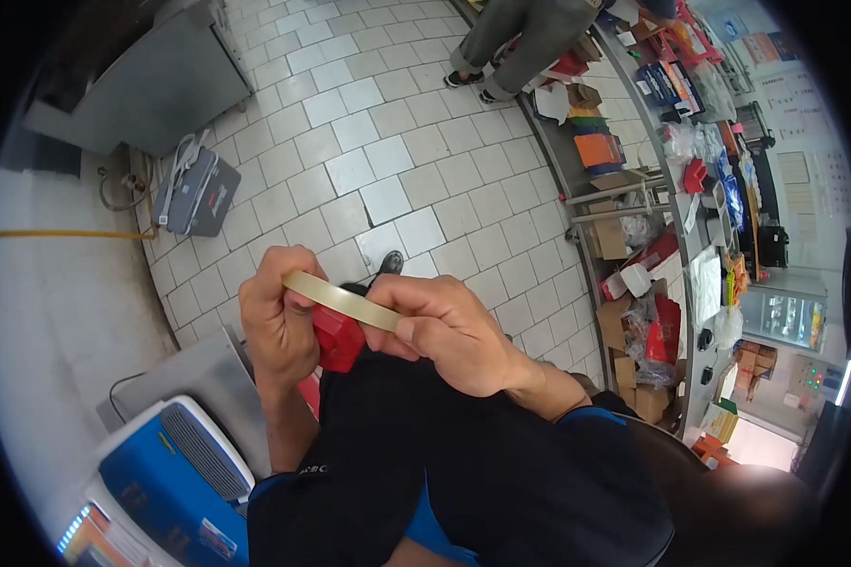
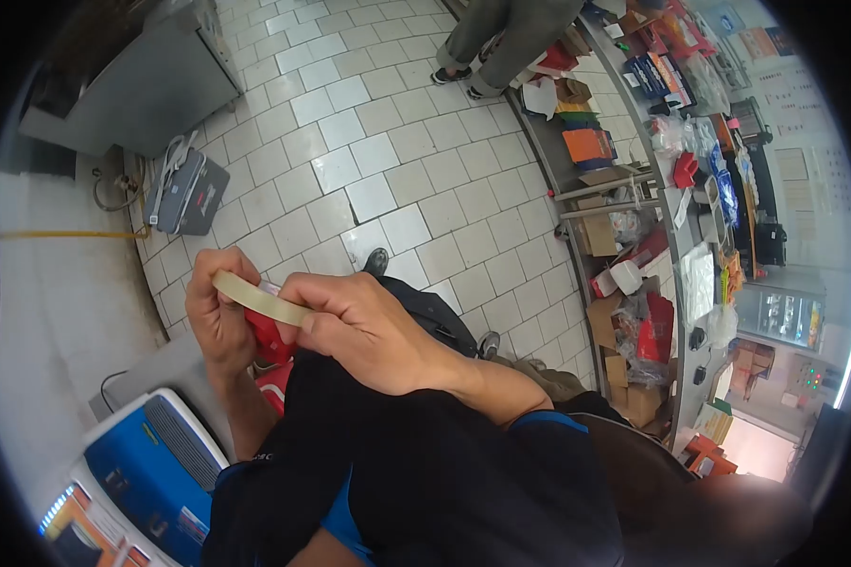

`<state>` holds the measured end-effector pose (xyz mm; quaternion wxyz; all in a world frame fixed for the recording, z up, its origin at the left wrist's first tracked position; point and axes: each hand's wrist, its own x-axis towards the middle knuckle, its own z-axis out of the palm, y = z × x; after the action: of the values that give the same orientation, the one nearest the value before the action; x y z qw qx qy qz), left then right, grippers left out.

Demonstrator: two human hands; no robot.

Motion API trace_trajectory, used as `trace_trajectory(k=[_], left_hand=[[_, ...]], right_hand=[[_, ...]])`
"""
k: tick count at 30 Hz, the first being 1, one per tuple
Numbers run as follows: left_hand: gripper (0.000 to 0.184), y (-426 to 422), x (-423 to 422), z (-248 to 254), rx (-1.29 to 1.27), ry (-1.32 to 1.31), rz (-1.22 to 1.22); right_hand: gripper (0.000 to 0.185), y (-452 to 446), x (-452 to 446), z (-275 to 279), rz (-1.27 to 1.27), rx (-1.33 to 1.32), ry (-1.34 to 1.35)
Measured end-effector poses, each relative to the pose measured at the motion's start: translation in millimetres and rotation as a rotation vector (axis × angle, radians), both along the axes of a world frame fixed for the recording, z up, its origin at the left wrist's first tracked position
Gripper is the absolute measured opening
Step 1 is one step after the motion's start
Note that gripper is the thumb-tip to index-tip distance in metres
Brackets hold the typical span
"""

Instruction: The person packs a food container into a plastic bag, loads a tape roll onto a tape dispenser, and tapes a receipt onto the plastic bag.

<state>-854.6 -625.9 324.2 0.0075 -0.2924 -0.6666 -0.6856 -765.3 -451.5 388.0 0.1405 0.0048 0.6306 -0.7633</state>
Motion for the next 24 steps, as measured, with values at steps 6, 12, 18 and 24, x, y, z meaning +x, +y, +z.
trace_trajectory(k=[6, 12, 18, 24], left_hand=[[0.035, 36.3, -74.2, -1.5, -0.046, 0.023, -0.089], [0.036, 89.2, -173.0, -11.5, -0.067, 0.063, -0.294], [0.04, 166.6, -270.1, -16.6, -0.042, 0.05, -0.517], [0.043, 254.3, -328.8, -21.9, -0.024, 0.034, -0.851]], right_hand=[[0.022, 33.3, -58.9, -8.0, -0.09, 0.067, 0.13], [0.02, 81.6, -133.7, -11.3, -0.13, 0.047, 0.058], [0.018, 121.4, -197.6, -1.6, -0.34, 0.108, 0.077], [0.018, 151.4, -220.3, -11.7, -0.602, 0.039, -0.035]])
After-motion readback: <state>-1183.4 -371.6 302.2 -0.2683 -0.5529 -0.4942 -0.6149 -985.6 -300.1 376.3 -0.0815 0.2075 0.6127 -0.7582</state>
